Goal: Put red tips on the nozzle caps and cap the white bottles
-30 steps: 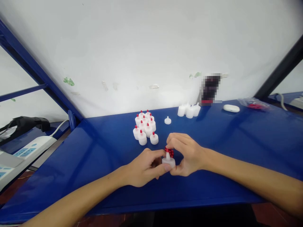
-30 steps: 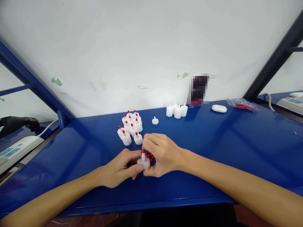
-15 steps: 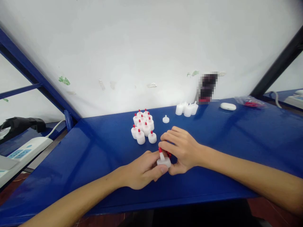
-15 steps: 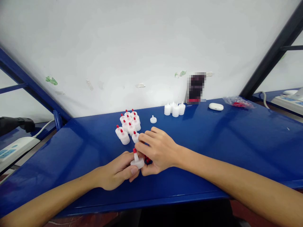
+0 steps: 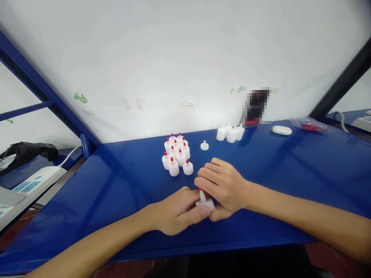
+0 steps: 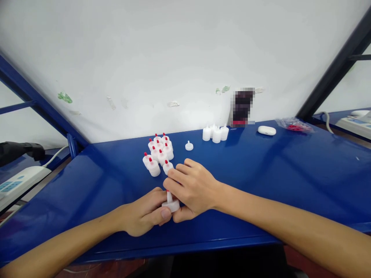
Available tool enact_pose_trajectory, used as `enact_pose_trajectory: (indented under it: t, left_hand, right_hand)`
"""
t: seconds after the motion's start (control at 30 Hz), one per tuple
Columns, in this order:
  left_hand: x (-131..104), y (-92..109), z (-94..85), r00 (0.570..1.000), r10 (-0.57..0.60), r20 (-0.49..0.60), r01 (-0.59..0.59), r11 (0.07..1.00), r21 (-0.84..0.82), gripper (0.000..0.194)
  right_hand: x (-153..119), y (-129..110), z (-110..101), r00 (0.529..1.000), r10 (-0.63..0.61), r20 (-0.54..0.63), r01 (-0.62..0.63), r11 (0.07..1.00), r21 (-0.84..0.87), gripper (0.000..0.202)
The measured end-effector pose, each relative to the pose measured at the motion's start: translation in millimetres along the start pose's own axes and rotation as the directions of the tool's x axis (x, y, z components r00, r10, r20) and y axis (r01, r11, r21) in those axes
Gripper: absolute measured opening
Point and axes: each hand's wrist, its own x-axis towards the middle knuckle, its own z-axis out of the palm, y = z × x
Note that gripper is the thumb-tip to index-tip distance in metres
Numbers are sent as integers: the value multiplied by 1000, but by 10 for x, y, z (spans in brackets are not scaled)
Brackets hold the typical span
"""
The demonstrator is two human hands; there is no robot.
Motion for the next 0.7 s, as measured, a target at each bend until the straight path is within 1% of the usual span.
enact_pose_trajectory:
  t: [0.17,0.3,0.5,0.6,0.7]
  left_hand:
    - [-20,-22,14,1000,-3,24,4,999,-49,53]
    - [-38,-23,28,1000,-8,13,9,998,-60,50]
    - [1,3,52,998,61,11,-60,998,-28,54]
    - [7,-15,60,996,85,-23,-84,996,14,55]
    - [-17,-61,57,987,106,-117,-100,993,57,47]
  right_hand:
    - [2,-31,37,999,10,-43,-9,1000,4,37]
    - [1,-24,45,999,23,-28,-23,1000,18,37]
    - [7,-44,64,1000,5,-19,-3,995,96,36]
    - [9,-52,71,1000,22,-23,-19,993,117,35]
    - [1,-30,65,1000,23,-3,-23,993,116,30]
